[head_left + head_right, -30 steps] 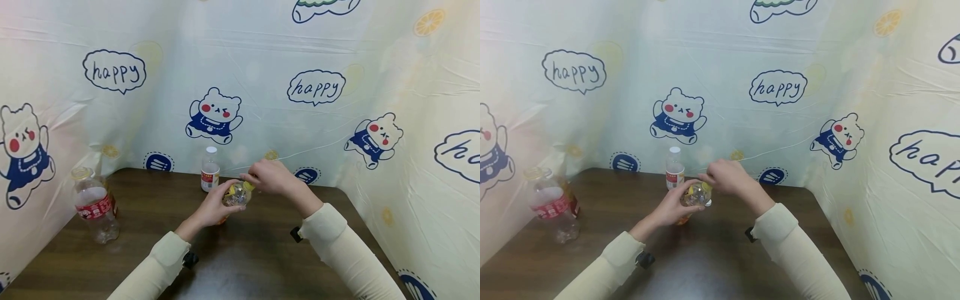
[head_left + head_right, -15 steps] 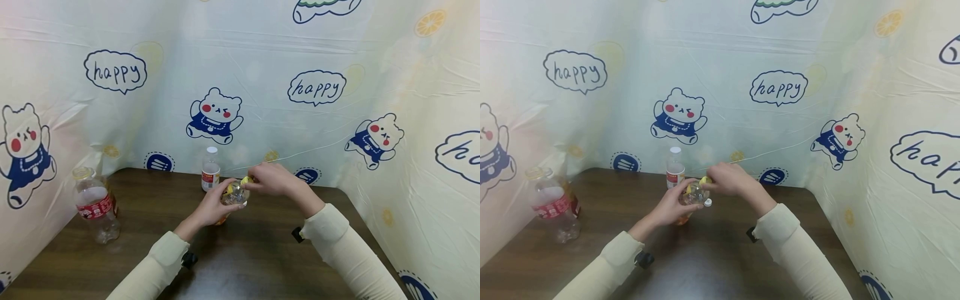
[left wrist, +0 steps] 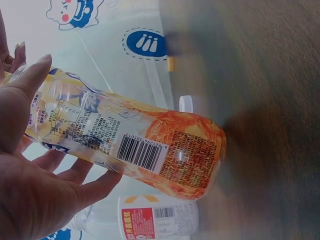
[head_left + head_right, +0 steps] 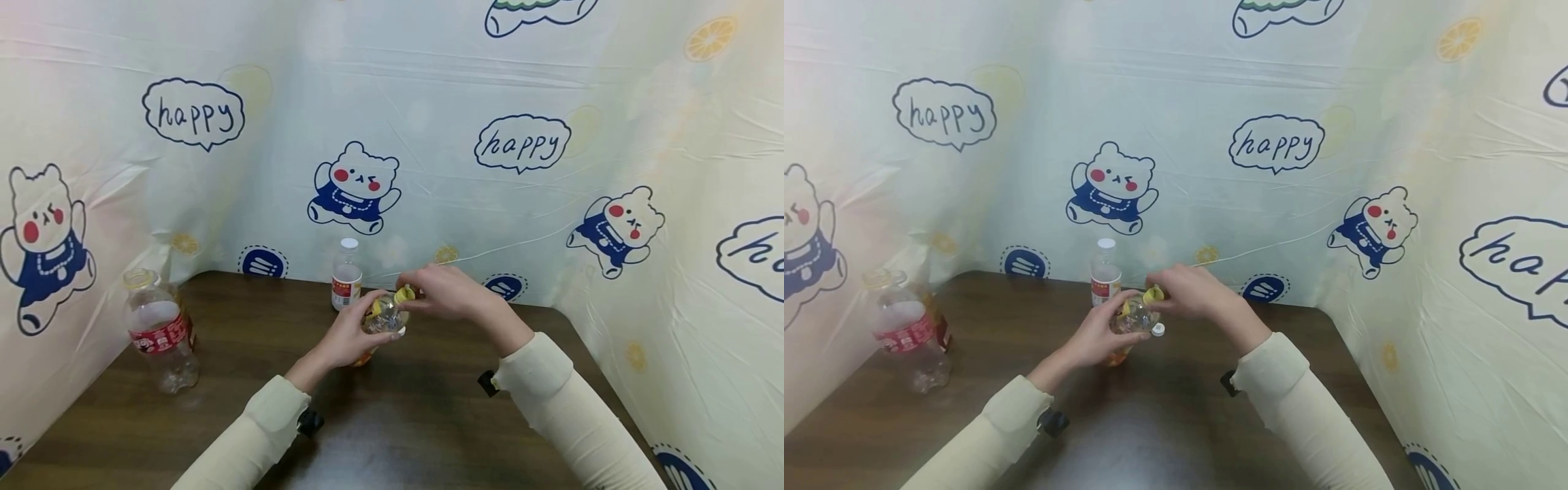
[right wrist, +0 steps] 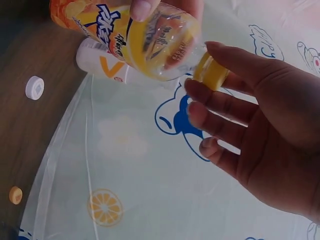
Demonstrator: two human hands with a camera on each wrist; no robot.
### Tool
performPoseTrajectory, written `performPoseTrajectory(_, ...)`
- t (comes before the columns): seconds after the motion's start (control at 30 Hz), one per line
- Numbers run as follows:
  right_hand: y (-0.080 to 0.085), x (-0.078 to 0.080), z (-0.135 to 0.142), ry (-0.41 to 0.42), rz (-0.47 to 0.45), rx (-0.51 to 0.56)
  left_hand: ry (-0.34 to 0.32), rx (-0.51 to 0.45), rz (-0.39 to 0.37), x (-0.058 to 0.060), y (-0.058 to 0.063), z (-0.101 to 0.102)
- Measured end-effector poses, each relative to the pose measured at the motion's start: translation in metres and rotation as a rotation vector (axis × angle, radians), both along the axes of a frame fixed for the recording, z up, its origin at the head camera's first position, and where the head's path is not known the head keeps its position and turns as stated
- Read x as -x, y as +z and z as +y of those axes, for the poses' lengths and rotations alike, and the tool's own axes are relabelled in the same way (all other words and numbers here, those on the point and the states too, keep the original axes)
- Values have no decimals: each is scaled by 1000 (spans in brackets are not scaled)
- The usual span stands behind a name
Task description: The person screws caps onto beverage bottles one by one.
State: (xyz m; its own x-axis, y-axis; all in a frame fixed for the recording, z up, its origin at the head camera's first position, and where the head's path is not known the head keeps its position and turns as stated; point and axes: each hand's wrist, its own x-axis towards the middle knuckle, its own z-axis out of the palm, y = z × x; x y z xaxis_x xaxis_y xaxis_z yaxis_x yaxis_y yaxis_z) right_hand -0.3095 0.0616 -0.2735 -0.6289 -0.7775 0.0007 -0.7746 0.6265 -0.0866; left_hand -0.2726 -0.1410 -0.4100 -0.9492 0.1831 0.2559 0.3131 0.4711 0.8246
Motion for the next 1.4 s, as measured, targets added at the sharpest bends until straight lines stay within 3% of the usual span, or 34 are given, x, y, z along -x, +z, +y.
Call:
performPoseTrajectory(0.4,-11,0,-9,-103,120,54,36,16,30,-1,0,-1)
performPoseTrajectory(0.6,-15,0,-9,-106,89,110,62,35,59,2,3,-12)
performPoseTrajectory(0.87,-23,5,7,-118,88,86,194,-15,69,9,14,-50)
performPoseTrajectory(1.07,-40,11,24,-130,79,50,287,-37,32,17,21,-76)
performPoseTrajectory(1.4,-74,28,47,-185,50,19,402,-120,-25,38,16,-101)
